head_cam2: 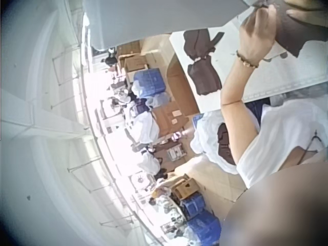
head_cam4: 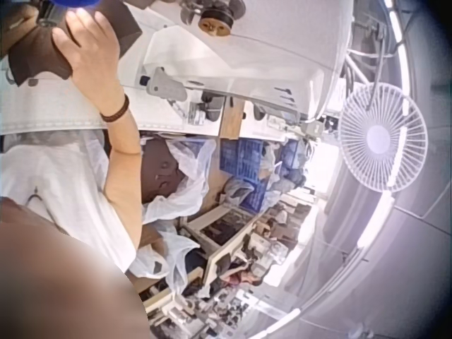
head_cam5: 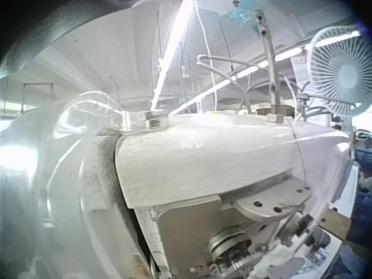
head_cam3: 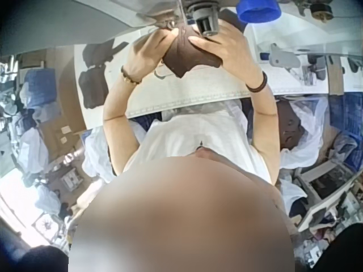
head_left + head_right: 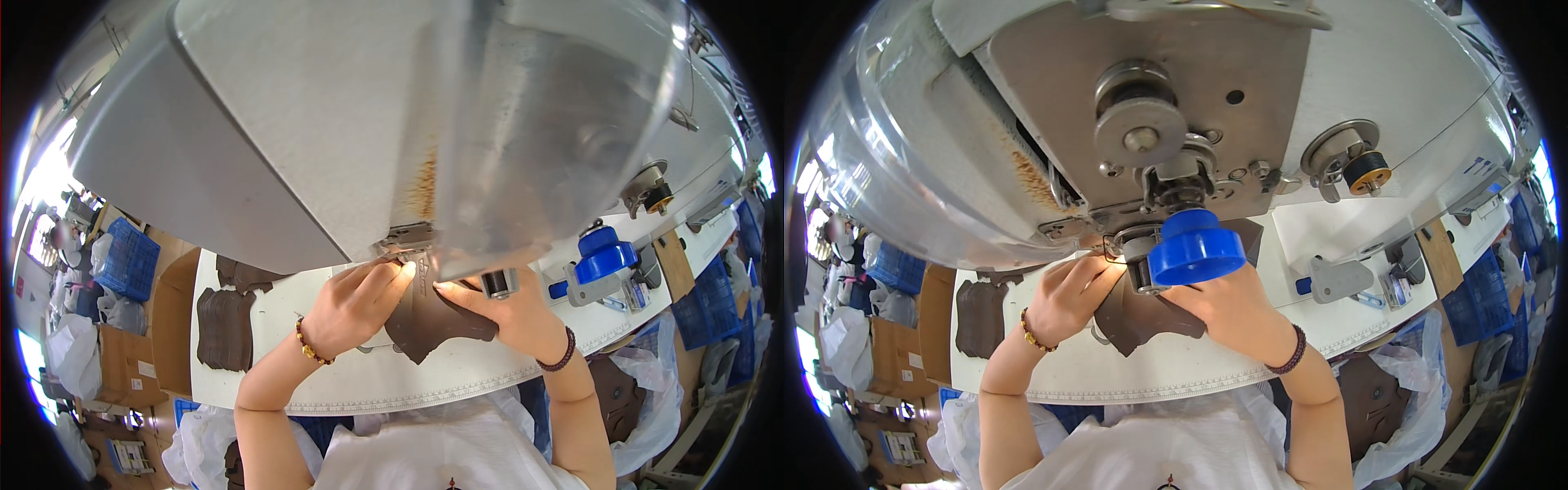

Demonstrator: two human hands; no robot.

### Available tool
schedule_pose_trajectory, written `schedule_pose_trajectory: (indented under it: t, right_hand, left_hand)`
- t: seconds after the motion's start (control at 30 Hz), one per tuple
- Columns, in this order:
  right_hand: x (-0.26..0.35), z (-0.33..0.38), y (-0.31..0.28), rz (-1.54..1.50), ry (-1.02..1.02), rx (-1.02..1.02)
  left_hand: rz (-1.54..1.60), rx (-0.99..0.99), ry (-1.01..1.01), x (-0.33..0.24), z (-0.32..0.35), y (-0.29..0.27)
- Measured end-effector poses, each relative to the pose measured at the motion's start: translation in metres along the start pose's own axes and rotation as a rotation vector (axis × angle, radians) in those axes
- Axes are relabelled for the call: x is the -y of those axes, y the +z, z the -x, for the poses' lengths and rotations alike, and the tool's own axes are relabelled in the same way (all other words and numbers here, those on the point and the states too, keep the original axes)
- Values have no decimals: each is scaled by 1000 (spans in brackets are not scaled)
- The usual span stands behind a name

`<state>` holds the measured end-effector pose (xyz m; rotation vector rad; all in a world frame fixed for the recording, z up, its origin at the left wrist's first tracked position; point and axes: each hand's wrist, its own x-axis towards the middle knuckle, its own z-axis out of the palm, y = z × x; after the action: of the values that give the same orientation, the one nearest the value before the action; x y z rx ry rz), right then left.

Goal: Sewing together leather shoe upper components using an industrial sewing machine.

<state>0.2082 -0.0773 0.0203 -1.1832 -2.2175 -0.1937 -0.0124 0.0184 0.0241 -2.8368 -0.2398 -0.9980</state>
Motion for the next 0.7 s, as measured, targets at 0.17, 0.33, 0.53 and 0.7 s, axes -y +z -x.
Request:
schedule_pose_trajectory:
  t: [0.17, 0.33, 0.53, 0.7]
  right_hand:
    - [0, -5, -6, 41, -30, -77]
    - [27, 3, 9, 135, -81, -129]
    - [21, 12, 22, 28, -24, -179]
    - [21, 11, 20, 35, -30, -185]
  left_hand:
    - [24, -25, -86, -11, 0, -4]
    - [151, -115, -159, -14, 2, -6]
    - [145, -127, -53, -18, 13, -5]
    - [3, -57, 41, -23, 15, -3]
